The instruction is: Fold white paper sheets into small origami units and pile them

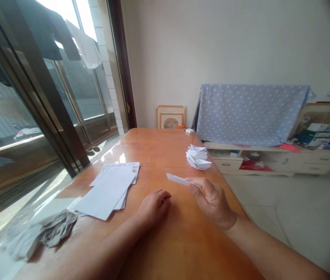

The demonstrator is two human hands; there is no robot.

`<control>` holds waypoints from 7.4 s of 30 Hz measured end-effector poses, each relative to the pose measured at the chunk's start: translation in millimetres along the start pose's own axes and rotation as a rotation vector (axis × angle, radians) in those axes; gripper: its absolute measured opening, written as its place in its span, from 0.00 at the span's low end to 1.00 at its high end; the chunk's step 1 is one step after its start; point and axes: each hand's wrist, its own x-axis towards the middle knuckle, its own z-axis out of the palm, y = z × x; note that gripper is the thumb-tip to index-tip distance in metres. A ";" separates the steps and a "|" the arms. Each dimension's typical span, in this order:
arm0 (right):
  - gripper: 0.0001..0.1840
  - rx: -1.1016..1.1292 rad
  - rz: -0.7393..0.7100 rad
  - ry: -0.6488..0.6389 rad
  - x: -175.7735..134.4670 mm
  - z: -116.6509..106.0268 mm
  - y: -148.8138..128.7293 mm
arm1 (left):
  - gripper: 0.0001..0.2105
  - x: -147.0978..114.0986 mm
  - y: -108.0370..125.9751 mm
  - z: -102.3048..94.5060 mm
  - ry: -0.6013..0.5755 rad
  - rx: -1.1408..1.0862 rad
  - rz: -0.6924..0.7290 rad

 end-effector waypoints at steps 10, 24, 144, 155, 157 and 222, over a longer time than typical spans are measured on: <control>0.12 0.069 0.232 -0.571 -15.6 16.5 30.8 | 0.08 -6.3 3.4 -0.7 0.041 0.049 -0.023; 0.03 0.111 0.464 -0.811 -13.0 -7.0 33.5 | 0.07 -14.6 37.1 -5.9 -0.158 0.063 -0.117; 0.10 -0.094 0.152 -0.851 -17.1 -4.4 40.2 | 0.03 0.8 37.3 -4.3 -0.289 0.303 0.091; 0.10 -0.296 -0.106 -0.817 -32.9 -5.8 -11.4 | 0.03 0.7 38.3 -4.1 -0.258 0.324 0.106; 0.12 -0.327 -0.101 -0.826 -34.9 -4.3 -15.1 | 0.04 0.6 38.5 -3.4 -0.251 0.323 0.105; 0.08 -0.108 0.018 -0.866 -34.5 2.9 10.2 | 0.10 -1.8 19.6 -3.1 -0.277 0.259 0.198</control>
